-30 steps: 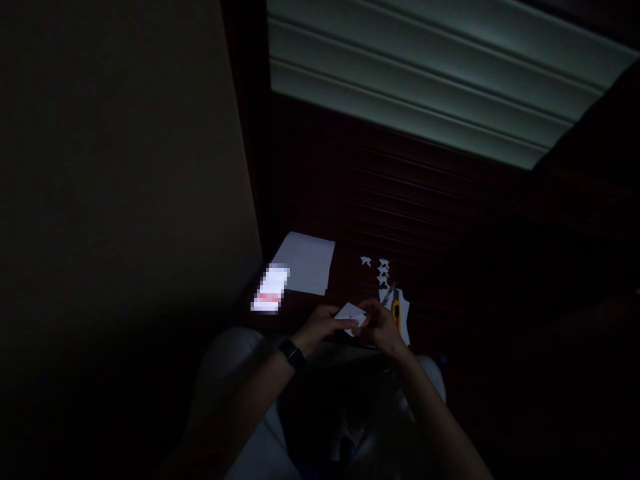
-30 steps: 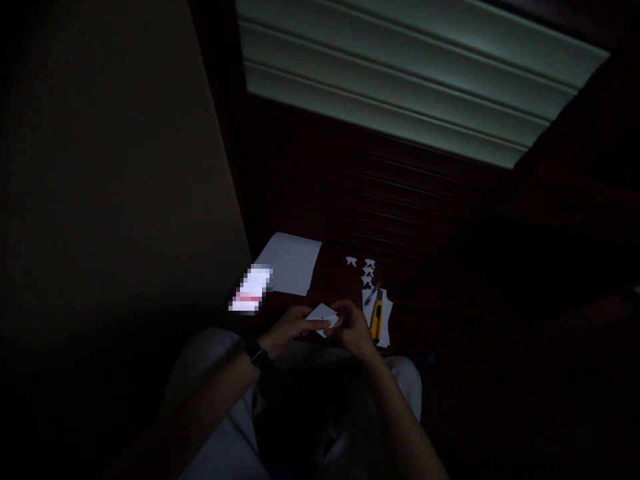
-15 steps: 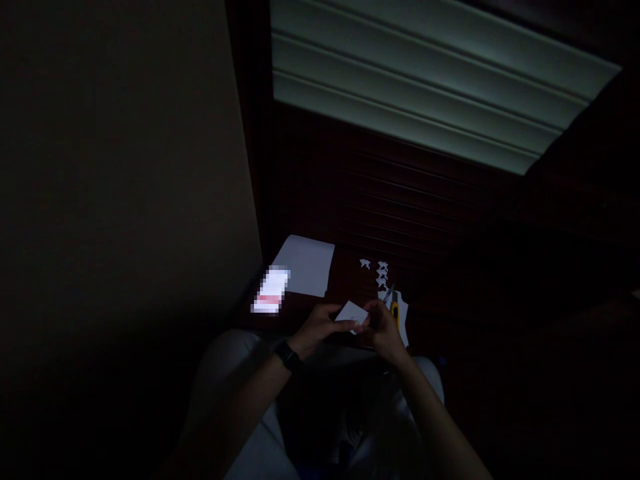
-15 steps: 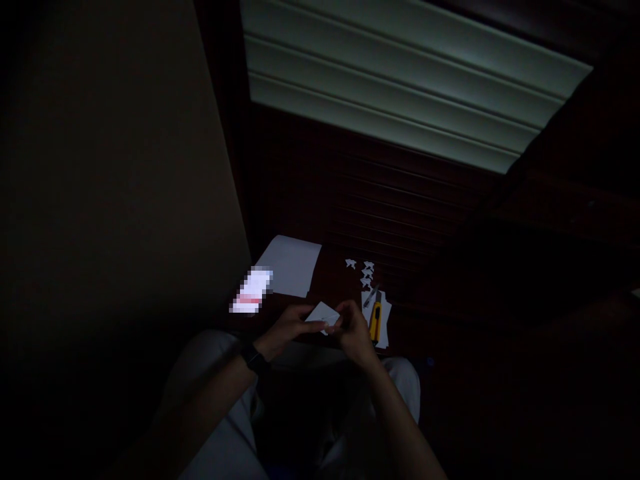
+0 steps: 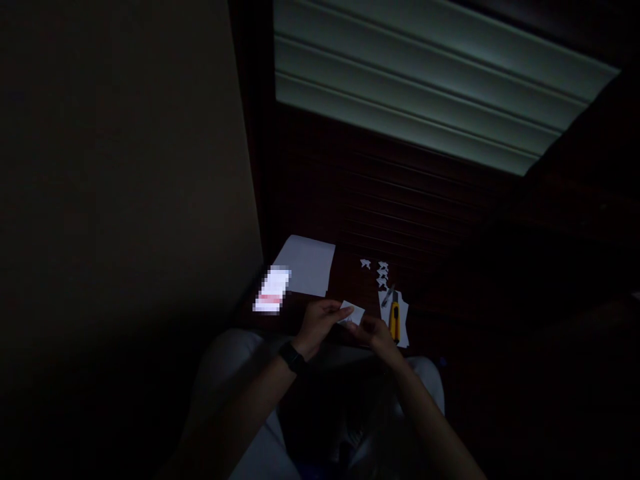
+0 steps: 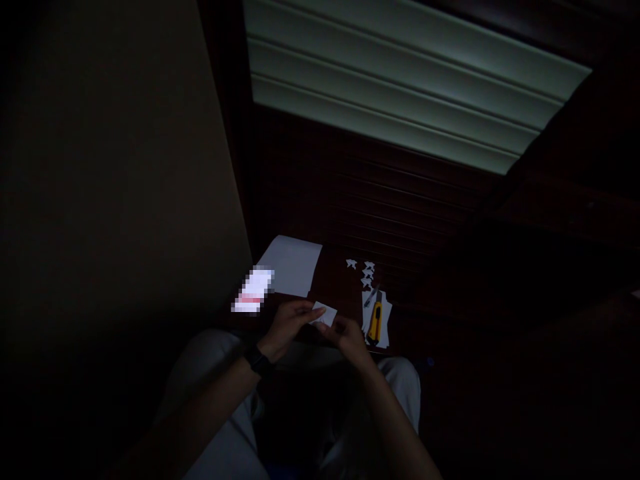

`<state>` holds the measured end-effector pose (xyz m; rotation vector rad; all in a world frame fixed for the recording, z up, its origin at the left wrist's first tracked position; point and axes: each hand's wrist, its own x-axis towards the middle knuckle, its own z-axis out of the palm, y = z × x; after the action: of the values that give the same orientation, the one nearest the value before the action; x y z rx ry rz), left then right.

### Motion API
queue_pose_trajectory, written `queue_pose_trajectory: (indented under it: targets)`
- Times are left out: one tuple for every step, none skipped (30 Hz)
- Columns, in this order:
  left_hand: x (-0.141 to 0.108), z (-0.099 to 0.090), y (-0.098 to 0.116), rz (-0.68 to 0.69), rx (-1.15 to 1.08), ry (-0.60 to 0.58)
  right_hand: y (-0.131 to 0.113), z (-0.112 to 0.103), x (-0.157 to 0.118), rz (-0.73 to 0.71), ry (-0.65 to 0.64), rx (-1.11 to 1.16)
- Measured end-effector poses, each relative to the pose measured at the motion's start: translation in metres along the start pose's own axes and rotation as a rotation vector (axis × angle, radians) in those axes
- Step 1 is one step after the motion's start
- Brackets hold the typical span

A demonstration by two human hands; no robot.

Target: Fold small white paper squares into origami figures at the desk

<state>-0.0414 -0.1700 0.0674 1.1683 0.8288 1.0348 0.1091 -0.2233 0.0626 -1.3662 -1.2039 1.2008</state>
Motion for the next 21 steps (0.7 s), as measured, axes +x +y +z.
queue_pose_trajectory:
  targets:
    - [0.0, 0.001, -0.001, 0.003, 0.0, 0.003, 0.001, 0.002, 0.0, 0.024, -0.003, -0.001]
    - [-0.001, 0.001, -0.002, 0.002, -0.001, 0.005, 0.003, 0.003, 0.0, 0.039, 0.002, -0.005]
    - [-0.001, 0.002, -0.002, 0.0, -0.004, 0.01, 0.004, 0.004, 0.001, 0.041, 0.014, -0.009]
    - [-0.001, 0.002, -0.002, -0.001, -0.01, 0.015, 0.005, 0.005, 0.001, 0.035, 0.027, -0.014]
    - [-0.001, 0.003, -0.001, -0.001, -0.015, 0.019, 0.007, 0.006, 0.002, 0.025, 0.042, -0.019]
    - [-0.002, 0.003, 0.0, -0.002, -0.017, 0.021, 0.008, 0.006, 0.002, 0.015, 0.056, -0.025]
    - [-0.002, 0.004, 0.001, -0.006, -0.011, 0.022, 0.008, 0.007, 0.003, 0.006, 0.071, -0.033]
    - [-0.003, 0.004, 0.003, -0.015, 0.002, 0.022, 0.009, 0.007, 0.003, -0.001, 0.086, -0.041]
    - [-0.004, 0.004, 0.004, -0.029, 0.02, 0.019, 0.01, 0.008, 0.003, -0.008, 0.098, -0.049]
    - [-0.005, 0.004, 0.005, -0.043, 0.037, 0.014, 0.01, 0.008, 0.003, -0.012, 0.104, -0.055]
    - [-0.005, 0.004, 0.006, -0.056, 0.051, 0.01, 0.009, 0.007, 0.003, -0.015, 0.103, -0.059]
    - [-0.006, 0.004, 0.006, -0.064, 0.055, 0.003, 0.009, 0.006, 0.003, -0.014, 0.091, -0.063]
    - [-0.006, 0.003, 0.006, -0.065, 0.053, -0.004, 0.007, 0.005, 0.003, -0.013, 0.07, -0.067]
    - [-0.006, 0.002, 0.006, -0.06, 0.048, -0.009, 0.005, 0.002, 0.002, -0.016, 0.052, -0.068]
    - [-0.005, 0.0, 0.006, -0.052, 0.045, -0.012, 0.002, -0.001, 0.002, -0.021, 0.031, -0.067]
    - [-0.005, -0.001, 0.006, -0.045, 0.044, -0.019, -0.002, -0.005, 0.001, -0.044, 0.035, -0.058]
    - [-0.004, -0.003, 0.006, -0.046, 0.045, -0.035, -0.006, -0.009, 0.001, -0.079, 0.078, -0.028]
    - [-0.004, -0.005, 0.007, -0.056, 0.047, -0.067, -0.01, -0.014, 0.0, -0.119, 0.121, 0.012]
    - [-0.003, -0.006, 0.007, -0.074, 0.048, -0.11, -0.015, -0.019, 0.0, -0.157, 0.136, 0.045]
    - [-0.003, -0.007, 0.007, -0.099, 0.046, -0.157, -0.019, -0.024, -0.001, -0.184, 0.135, 0.056]
    - [-0.003, -0.008, 0.008, -0.128, 0.04, -0.2, -0.023, -0.028, -0.002, -0.193, 0.101, 0.037]
